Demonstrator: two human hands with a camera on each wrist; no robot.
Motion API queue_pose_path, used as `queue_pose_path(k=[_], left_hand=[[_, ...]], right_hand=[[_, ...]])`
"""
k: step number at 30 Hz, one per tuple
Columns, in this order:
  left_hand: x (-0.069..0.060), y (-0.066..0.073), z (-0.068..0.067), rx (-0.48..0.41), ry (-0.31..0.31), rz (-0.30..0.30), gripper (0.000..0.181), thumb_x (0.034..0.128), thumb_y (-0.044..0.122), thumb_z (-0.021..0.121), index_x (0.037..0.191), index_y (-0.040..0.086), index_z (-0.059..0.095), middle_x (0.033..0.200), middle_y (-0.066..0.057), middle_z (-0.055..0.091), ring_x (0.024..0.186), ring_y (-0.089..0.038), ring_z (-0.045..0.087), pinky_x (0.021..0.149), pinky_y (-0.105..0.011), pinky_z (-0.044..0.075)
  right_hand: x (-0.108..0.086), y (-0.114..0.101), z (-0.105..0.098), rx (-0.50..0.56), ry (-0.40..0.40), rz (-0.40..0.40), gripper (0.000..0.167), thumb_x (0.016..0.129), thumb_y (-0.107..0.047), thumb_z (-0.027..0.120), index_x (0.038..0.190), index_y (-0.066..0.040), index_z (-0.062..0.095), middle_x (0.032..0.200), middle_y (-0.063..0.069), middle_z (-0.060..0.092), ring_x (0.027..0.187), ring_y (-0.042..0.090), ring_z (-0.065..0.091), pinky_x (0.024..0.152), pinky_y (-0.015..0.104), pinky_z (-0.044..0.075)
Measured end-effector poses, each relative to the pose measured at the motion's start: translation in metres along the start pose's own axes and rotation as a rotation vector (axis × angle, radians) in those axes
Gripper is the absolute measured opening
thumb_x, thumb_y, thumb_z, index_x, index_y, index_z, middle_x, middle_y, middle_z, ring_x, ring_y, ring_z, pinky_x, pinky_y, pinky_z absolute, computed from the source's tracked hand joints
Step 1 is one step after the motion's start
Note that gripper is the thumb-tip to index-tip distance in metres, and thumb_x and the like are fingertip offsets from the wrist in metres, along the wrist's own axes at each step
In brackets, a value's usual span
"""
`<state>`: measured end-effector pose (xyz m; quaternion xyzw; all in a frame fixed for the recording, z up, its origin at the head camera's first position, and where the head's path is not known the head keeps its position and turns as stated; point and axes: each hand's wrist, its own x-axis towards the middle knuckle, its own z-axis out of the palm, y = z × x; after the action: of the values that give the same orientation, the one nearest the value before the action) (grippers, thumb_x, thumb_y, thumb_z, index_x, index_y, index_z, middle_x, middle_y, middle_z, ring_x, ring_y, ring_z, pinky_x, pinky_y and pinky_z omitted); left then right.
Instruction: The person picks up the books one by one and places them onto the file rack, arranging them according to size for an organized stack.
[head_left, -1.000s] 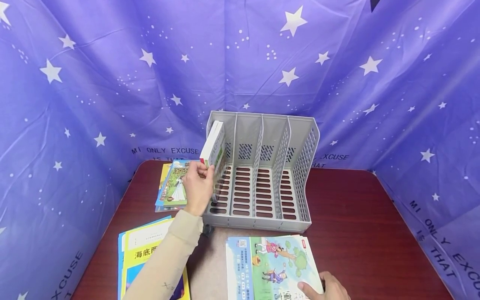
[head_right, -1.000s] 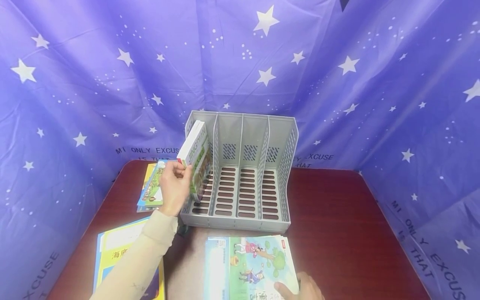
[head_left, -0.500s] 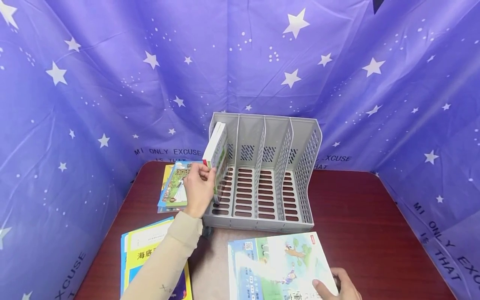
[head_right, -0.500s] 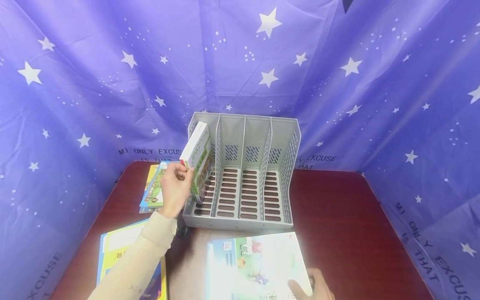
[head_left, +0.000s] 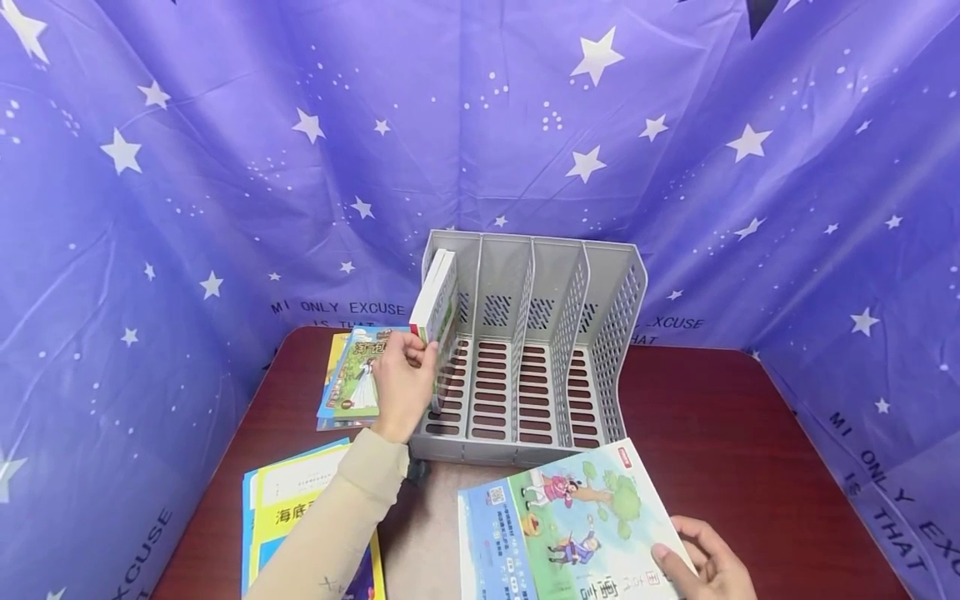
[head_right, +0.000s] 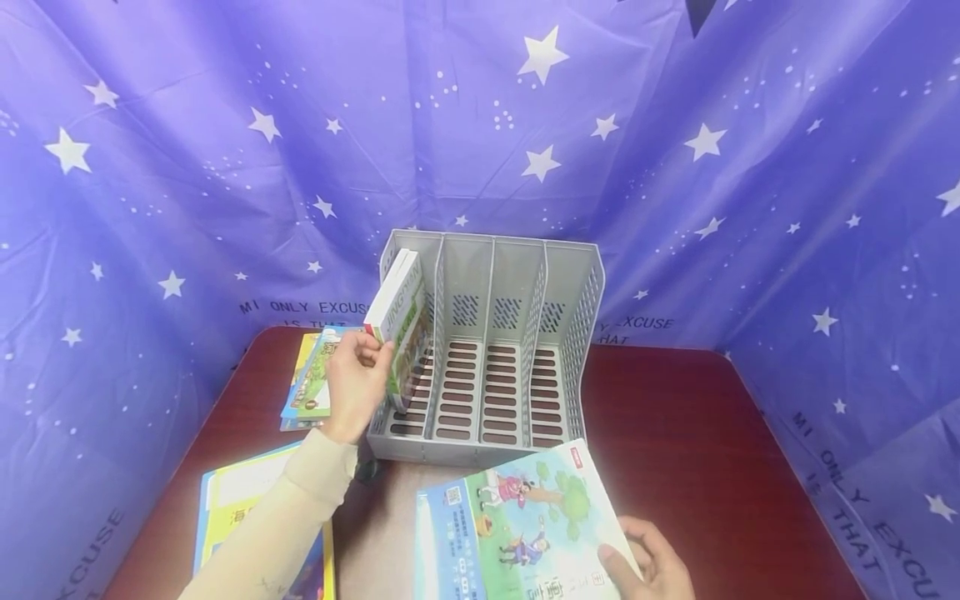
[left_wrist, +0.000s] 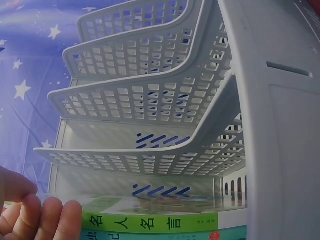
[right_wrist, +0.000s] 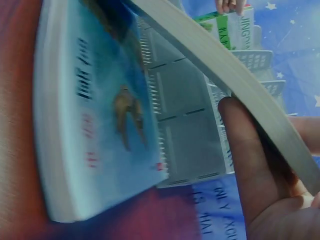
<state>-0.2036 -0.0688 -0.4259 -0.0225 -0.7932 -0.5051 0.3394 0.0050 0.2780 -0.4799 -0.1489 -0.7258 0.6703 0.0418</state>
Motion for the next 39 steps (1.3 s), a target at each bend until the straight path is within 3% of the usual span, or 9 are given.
queue_pose_path(k=[3, 8, 10, 16, 20, 23, 27, 35, 39], left_hand=[[0.0, 0.0, -0.001, 0.002, 0.002, 0.013, 0.016, 0.0861, 0.007, 0.073, 0.084, 0.003, 0.057, 0.068, -0.008, 0.068, 0.059, -0.023, 0.063, 0.076, -0.037, 0.044], [0.0, -0.001, -0.004, 0.002, 0.011, 0.047, 0.017, 0.0855, 0.006, 0.073, 0.082, 0.004, 0.057, 0.067, -0.007, 0.067, 0.057, -0.019, 0.061, 0.056, -0.028, 0.05], [0.0, -0.001, -0.005, 0.006, 0.002, 0.057, 0.017, 0.0858, 0.007, 0.073, 0.082, 0.004, 0.057, 0.067, -0.007, 0.066, 0.057, -0.018, 0.061, 0.055, -0.027, 0.05], [-0.003, 0.001, -0.009, -0.009, -0.03, 0.075, 0.017, 0.0859, 0.007, 0.073, 0.08, 0.005, 0.057, 0.065, -0.005, 0.064, 0.057, -0.015, 0.059, 0.055, -0.025, 0.048], [-0.007, 0.01, -0.013, -0.053, -0.09, 0.15, 0.012, 0.0859, 0.007, 0.073, 0.083, 0.005, 0.061, 0.068, -0.004, 0.066, 0.058, -0.013, 0.06, 0.056, -0.023, 0.051], [-0.012, 0.022, -0.014, -0.117, -0.171, 0.214, 0.01, 0.086, 0.008, 0.074, 0.09, 0.004, 0.066, 0.075, -0.005, 0.067, 0.063, -0.013, 0.062, 0.059, -0.024, 0.055], [-0.018, 0.041, -0.017, -0.225, -0.303, 0.254, 0.02, 0.0859, 0.009, 0.075, 0.103, 0.003, 0.069, 0.085, -0.008, 0.068, 0.073, -0.016, 0.066, 0.067, -0.028, 0.058], [-0.031, 0.075, -0.023, -0.38, -0.679, 0.117, 0.041, 0.0872, 0.011, 0.075, 0.125, 0.003, 0.062, 0.105, -0.01, 0.067, 0.094, -0.024, 0.068, 0.086, -0.03, 0.057], [-0.036, 0.083, -0.023, -0.413, -0.787, 0.101, 0.045, 0.0875, 0.01, 0.074, 0.128, 0.0, 0.059, 0.11, -0.012, 0.067, 0.097, -0.024, 0.067, 0.089, -0.03, 0.056]], right_hand=[[0.001, -0.013, -0.002, 0.002, -0.037, -0.068, 0.033, 0.089, 0.007, 0.064, 0.109, -0.02, 0.062, 0.082, 0.004, 0.075, 0.06, 0.025, 0.071, 0.047, 0.044, 0.056], [0.004, -0.034, -0.004, -0.035, -0.094, -0.185, 0.036, 0.089, 0.01, 0.063, 0.113, -0.017, 0.062, 0.083, 0.0, 0.075, 0.062, 0.021, 0.072, 0.048, 0.041, 0.056], [0.006, -0.042, -0.005, -0.072, -0.095, -0.223, 0.033, 0.09, 0.009, 0.063, 0.115, -0.014, 0.061, 0.084, -0.001, 0.075, 0.062, 0.02, 0.072, 0.048, 0.039, 0.056], [0.013, -0.065, -0.006, -0.244, -0.069, -0.349, 0.029, 0.091, 0.008, 0.063, 0.118, -0.004, 0.059, 0.086, -0.007, 0.075, 0.065, 0.013, 0.071, 0.05, 0.031, 0.055], [0.018, -0.083, -0.005, -0.394, -0.037, -0.462, 0.028, 0.09, 0.007, 0.064, 0.117, -0.001, 0.059, 0.085, -0.01, 0.073, 0.065, 0.009, 0.069, 0.053, 0.024, 0.054], [0.023, -0.098, -0.003, -0.491, -0.026, -0.542, 0.027, 0.09, 0.005, 0.066, 0.115, -0.004, 0.062, 0.082, -0.01, 0.071, 0.062, 0.008, 0.067, 0.054, 0.021, 0.053], [0.032, -0.113, 0.002, -0.508, -0.09, -0.63, 0.027, 0.09, 0.006, 0.066, 0.113, -0.008, 0.064, 0.081, -0.008, 0.07, 0.058, 0.009, 0.066, 0.052, 0.021, 0.052], [0.043, -0.132, 0.014, -0.514, -0.266, -0.705, 0.032, 0.089, 0.006, 0.067, 0.114, -0.014, 0.063, 0.086, -0.006, 0.071, 0.061, 0.007, 0.067, 0.054, 0.02, 0.053], [0.045, -0.137, 0.018, -0.491, -0.348, -0.729, 0.034, 0.089, 0.008, 0.066, 0.115, -0.013, 0.063, 0.085, -0.005, 0.072, 0.062, 0.007, 0.067, 0.054, 0.021, 0.053]])
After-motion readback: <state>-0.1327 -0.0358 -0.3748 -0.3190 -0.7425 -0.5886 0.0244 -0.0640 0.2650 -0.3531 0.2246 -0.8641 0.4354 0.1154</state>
